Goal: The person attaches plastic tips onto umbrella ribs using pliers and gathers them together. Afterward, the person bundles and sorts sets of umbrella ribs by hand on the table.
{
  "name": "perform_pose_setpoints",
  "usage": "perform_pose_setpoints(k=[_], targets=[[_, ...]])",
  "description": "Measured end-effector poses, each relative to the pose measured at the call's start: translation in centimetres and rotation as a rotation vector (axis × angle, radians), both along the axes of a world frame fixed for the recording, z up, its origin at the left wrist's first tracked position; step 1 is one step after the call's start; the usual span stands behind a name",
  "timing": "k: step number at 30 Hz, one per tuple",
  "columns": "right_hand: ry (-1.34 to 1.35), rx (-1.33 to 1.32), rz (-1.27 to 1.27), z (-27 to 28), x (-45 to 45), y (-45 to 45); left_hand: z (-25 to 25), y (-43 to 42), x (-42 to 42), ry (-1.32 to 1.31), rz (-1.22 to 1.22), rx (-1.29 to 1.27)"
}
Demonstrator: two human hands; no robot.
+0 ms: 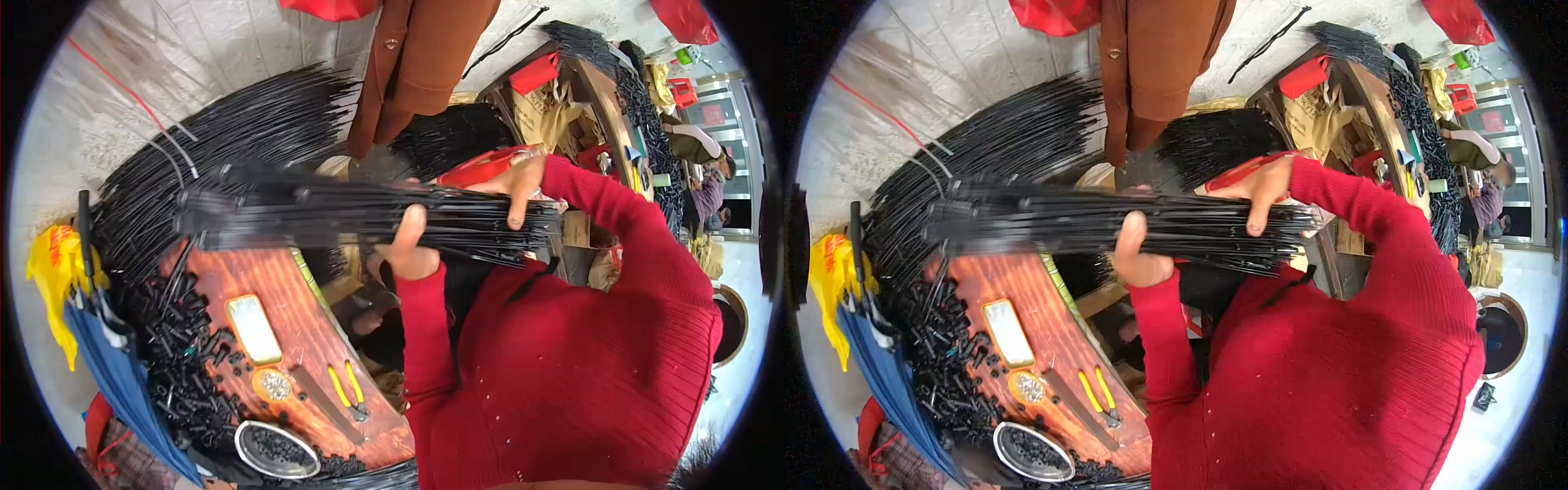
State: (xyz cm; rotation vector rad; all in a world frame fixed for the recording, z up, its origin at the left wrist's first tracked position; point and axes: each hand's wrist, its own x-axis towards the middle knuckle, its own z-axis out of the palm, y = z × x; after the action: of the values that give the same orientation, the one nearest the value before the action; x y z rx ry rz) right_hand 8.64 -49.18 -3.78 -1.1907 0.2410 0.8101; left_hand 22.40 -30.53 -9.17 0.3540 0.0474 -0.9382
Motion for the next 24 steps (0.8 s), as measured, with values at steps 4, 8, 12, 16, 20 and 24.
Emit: perform_pose_setpoints(k=[4,8,12,16,20,24], targets=[[0.165,0.095,-0.224,-2.1,-2.9,-0.8,-3.9,-3.9,-2.4,0.018,-0.087,0.01],[0.094,0.016,-0.264,-5.9,-5.2,-3.1,-6.8,-6.5,-3.4,-0.042,-0.088,-0.089],[0.015,-0.085,-0.214,-9.2,-9.0,-5.4,-8.2,-8.0,-6.1,0.052,-0.023,-0.039],[0.05,-0.063,-0.148,-11.8,-12.6,-5.2,-13.5,-7.6,-10.7,0.099,-0.007,0.046],[0.197,-0.004,-0.102,-15.8,-15.8,-4.2,-17.7,-6.3,-14.2,0.136,0.074,0.305],[0.343,0.227,-0.198,-18.7,-14.8,-2.4,-24.4,-3.1,-13.9,0.277,0.028,0.485]])
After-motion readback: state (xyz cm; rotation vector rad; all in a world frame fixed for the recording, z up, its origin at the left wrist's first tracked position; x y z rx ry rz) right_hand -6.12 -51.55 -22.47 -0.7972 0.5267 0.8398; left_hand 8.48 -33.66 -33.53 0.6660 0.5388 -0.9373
